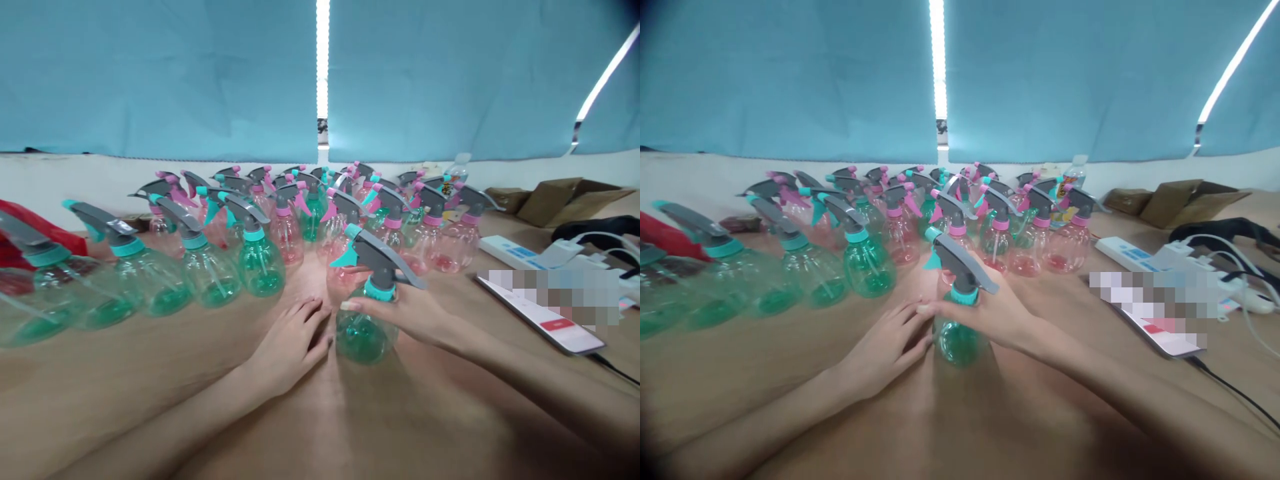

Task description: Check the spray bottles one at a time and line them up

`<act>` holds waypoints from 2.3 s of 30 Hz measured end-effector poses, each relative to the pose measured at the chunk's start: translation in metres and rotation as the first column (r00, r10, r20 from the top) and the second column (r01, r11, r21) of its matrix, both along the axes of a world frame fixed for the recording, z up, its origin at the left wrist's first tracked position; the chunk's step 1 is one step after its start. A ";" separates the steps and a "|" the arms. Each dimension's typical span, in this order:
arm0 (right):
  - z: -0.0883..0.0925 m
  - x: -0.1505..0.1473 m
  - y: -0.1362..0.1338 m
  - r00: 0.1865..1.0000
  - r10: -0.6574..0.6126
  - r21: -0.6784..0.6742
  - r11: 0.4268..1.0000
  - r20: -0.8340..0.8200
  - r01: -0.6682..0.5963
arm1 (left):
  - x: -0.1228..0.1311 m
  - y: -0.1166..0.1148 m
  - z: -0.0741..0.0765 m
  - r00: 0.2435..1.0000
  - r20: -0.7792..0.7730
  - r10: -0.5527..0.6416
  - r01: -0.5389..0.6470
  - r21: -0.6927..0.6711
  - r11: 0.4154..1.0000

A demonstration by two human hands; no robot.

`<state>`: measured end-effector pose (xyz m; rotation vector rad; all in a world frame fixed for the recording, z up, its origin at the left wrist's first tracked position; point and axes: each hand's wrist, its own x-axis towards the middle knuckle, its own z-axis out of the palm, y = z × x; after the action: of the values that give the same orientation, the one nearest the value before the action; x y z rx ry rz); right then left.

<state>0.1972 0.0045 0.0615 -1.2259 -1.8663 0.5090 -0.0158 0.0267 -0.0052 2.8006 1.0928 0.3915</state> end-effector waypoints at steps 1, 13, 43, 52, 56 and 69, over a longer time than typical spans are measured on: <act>0.000 0.003 -0.003 0.998 0.014 0.011 1.000 0.058 -0.014 | -0.003 0.000 -0.001 1.000 -0.001 0.002 -0.002 0.004 1.000; -0.004 -0.002 -0.003 0.941 0.039 -0.008 0.999 0.335 -0.039 | -0.054 -0.010 -0.001 0.998 0.009 0.055 -0.055 0.062 0.997; -0.017 -0.070 0.084 0.980 -0.151 -0.046 0.986 0.132 0.159 | -0.050 -0.016 0.001 0.994 0.067 0.085 -0.088 0.038 0.995; -0.004 -0.010 0.033 0.992 -0.091 0.020 0.996 0.083 0.090 | -0.054 -0.014 0.004 0.995 0.047 0.086 -0.087 0.030 0.996; 0.003 0.023 0.032 0.946 -0.279 0.034 0.960 0.166 0.277 | -0.055 -0.008 0.004 0.994 0.069 0.086 -0.088 0.030 0.996; -0.004 0.010 0.080 0.952 -0.261 -0.042 0.962 0.160 0.271 | -0.043 0.003 0.010 0.986 0.082 0.145 -0.146 0.006 0.989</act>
<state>0.2069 0.0841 0.0577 -1.5708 -1.7821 0.3362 -0.0585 0.0296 0.0045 2.6972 1.2845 0.5231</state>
